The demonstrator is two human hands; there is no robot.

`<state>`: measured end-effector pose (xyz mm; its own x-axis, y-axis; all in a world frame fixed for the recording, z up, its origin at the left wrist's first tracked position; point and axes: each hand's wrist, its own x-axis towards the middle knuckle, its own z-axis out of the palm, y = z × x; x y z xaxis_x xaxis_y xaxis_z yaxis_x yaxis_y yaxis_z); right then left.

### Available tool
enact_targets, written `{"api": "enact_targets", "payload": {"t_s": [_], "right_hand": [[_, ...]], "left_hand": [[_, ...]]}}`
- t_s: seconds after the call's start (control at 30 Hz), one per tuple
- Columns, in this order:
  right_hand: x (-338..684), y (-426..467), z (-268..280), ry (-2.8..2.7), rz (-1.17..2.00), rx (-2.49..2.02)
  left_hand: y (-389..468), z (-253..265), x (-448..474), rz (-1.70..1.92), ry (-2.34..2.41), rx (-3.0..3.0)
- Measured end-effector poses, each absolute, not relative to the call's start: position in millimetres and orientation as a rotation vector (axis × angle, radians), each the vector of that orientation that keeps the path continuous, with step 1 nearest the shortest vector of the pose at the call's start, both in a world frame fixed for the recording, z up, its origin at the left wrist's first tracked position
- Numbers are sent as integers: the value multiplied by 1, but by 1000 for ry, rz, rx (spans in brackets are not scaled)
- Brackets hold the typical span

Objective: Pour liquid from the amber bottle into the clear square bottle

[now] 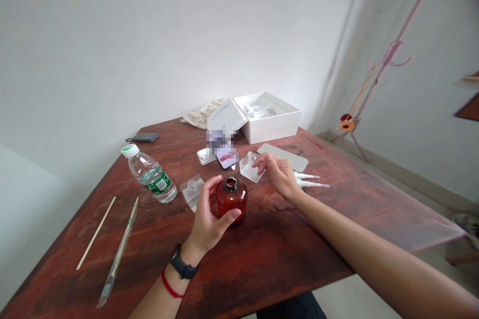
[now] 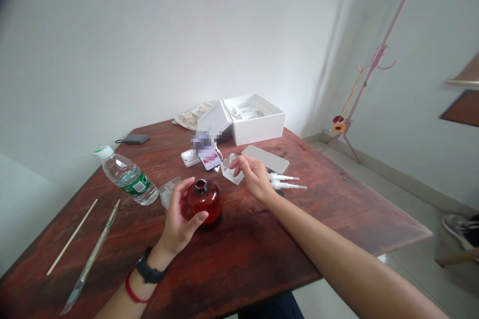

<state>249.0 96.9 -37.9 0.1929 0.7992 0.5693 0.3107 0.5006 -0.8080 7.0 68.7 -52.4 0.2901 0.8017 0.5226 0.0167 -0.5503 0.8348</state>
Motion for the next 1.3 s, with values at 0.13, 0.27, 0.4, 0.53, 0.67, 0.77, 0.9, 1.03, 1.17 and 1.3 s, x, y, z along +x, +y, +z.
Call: {"api": "enact_targets", "payload": {"t_s": [0.13, 0.27, 0.4, 0.53, 0.67, 0.77, 0.9, 1.03, 1.17, 1.3], "right_hand": [[246, 94, -36, -1406, 609, -1070], [245, 93, -36, -1486, 654, -1085], [244, 92, -37, -1537, 666, -1092], [245, 92, -36, -1582, 639, -1114], [246, 92, -36, -1618, 627, -1133], [246, 91, -37, -1632, 634, -1142], [245, 91, -38, -1638, 644, -1149], [244, 90, -39, -1646, 657, -1157], [244, 90, -40, -1660, 676, -1167], [243, 90, -41, -1685, 696, -1167]], "left_hand": [[68, -50, 6, 1309, 729, 1851], [68, -47, 4, 1266, 735, 1902], [68, -46, 3, 1242, 742, 1941], [68, -44, 4, 1231, 726, 1946], [67, -43, 4, 1233, 721, 1950], [66, -44, 3, 1222, 723, 1955], [66, -45, 2, 1199, 716, 1959], [66, -43, 3, 1184, 721, 1960], [66, -42, 3, 1183, 725, 1950], [66, -41, 2, 1193, 700, 1935]]}}
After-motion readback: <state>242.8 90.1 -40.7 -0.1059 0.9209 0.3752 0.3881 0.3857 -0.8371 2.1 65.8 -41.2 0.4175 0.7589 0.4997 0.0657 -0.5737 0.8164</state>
